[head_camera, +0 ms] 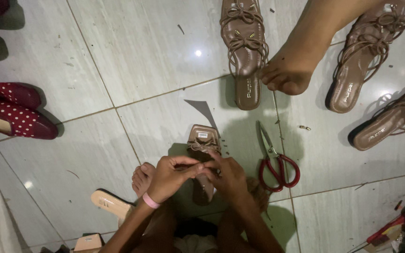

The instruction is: The person sits on the floor and repairs a beige strappy sandal by hand. They use red-handled scissors to trim excess material from the straps and then attach small metal hardware pieces to secure the straps in place.

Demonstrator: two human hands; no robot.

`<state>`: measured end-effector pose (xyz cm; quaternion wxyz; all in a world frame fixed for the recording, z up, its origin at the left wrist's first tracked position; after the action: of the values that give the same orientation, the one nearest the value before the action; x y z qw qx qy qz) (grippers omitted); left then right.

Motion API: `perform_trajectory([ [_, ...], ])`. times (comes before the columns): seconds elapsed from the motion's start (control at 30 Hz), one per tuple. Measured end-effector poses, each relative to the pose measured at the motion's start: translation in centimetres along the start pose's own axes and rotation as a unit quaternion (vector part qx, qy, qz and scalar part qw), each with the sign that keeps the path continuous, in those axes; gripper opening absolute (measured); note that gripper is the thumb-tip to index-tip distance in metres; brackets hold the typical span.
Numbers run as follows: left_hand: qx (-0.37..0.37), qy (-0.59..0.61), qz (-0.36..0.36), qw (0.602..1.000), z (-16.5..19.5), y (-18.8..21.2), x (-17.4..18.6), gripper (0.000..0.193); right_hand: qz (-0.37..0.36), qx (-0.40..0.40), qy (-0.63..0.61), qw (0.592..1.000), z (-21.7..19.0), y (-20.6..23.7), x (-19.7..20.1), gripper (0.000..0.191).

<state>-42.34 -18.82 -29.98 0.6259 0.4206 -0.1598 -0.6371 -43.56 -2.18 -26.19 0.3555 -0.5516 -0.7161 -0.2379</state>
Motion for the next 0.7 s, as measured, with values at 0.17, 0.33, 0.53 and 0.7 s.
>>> perform_trajectory([
  [0.17,-0.085,-0.105,0.024,0.991,0.4,0.0,0.7,0.015,-0.074,-0.198,-0.152,0.966,3.3,-0.2,0.1,0.049],
  [0.33,-0.104,-0.077,0.110,0.985,0.6,-0.9,3.0,0.018,0.009,-0.139,0.086,0.987,5.0,-2.8,3.3,0.032],
  [0.53,-0.146,-0.081,0.109,0.980,2.0,-1.9,3.5,0.019,-0.038,-0.109,0.106,0.988,4.9,-4.0,1.8,0.020],
  [0.7,-0.140,-0.070,0.100,0.983,3.4,-2.4,2.5,0.016,-0.025,-0.060,0.160,0.985,3.7,-4.4,1.5,0.012],
])
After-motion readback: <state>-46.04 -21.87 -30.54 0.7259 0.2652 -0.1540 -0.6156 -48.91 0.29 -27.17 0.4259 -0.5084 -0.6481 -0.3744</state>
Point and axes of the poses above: each hand's wrist, its own y-axis away from the middle knuckle, its own x-axis out of the back of the hand, z = x × y, the point moved 8 cm from there along -y, towards the middle knuckle, and after that the axes turned 14 degrees about y, right-handed, at the moved point
